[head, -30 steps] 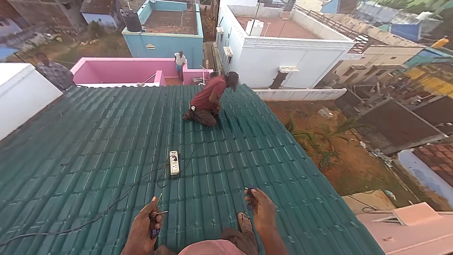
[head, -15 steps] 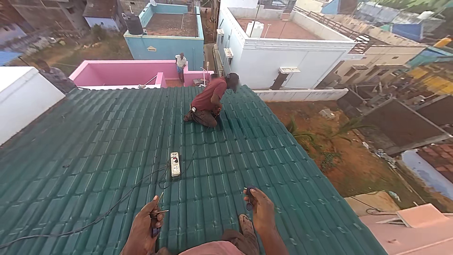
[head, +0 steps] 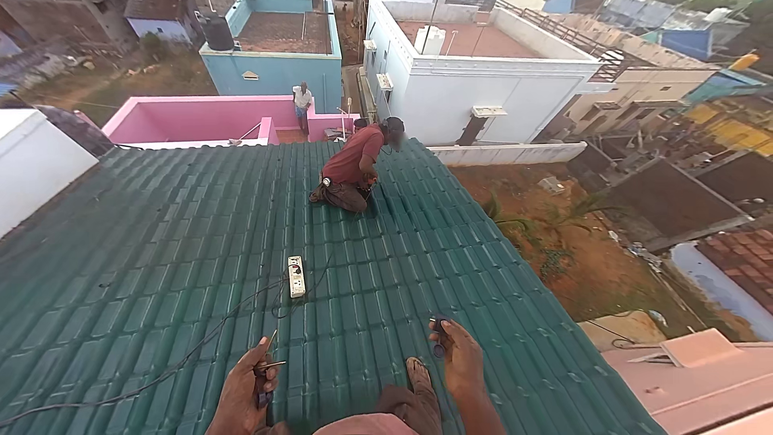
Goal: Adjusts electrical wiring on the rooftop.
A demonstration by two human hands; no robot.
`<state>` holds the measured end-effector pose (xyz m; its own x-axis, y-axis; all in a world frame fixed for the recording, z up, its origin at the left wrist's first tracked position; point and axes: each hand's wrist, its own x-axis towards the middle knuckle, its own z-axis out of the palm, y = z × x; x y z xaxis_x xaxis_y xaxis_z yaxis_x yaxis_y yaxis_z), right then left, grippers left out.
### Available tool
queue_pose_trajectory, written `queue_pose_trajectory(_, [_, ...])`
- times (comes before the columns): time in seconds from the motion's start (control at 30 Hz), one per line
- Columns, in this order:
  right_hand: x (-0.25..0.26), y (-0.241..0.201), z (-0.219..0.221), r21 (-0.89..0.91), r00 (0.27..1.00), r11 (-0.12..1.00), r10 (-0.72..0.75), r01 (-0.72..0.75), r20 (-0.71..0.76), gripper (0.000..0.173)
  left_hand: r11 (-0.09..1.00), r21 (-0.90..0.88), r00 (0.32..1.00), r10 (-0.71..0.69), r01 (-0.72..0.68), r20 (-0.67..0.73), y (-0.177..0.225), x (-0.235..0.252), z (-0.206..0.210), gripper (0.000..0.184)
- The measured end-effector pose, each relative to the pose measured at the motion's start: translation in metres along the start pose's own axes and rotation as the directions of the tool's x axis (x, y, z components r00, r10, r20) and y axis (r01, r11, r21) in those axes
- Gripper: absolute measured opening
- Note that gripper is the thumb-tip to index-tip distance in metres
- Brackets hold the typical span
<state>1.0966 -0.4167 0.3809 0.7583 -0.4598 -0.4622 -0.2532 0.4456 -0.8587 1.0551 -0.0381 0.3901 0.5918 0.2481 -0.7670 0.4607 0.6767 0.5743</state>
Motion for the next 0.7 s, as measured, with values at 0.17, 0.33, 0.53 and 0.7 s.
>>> queue_pose_trajectory(0.17, [-0.003, -0.001, -0.007, 0.015, 0.999, 1.0, 0.005, -0.005, -0.032, 0.023, 1.0, 0.024, 1.0, -0.016, 0.016, 0.005, -0.006, 0.0, -0.001, 0.029])
queue_pose_trajectory(0.33, [-0.01, 0.007, -0.012, 0.018, 0.999, 1.0, 0.023, -0.023, -0.03, 0.022, 0.998, 0.049, 0.999, -0.027, 0.026, 0.024, -0.013, -0.002, 0.002, 0.032])
queue_pose_trajectory(0.53, [-0.017, 0.015, -0.009, 0.01, 0.999, 0.999, 0.045, -0.045, -0.023, 0.022, 0.999, 0.048, 0.999, -0.015, 0.013, 0.041, -0.011, -0.002, 0.001, 0.031])
queue_pose_trajectory(0.7, [-0.019, 0.016, -0.005, 0.0, 0.999, 0.999, 0.047, -0.047, -0.002, 0.022, 1.0, 0.022, 0.999, 0.002, -0.003, 0.036, -0.006, -0.005, -0.001, 0.031])
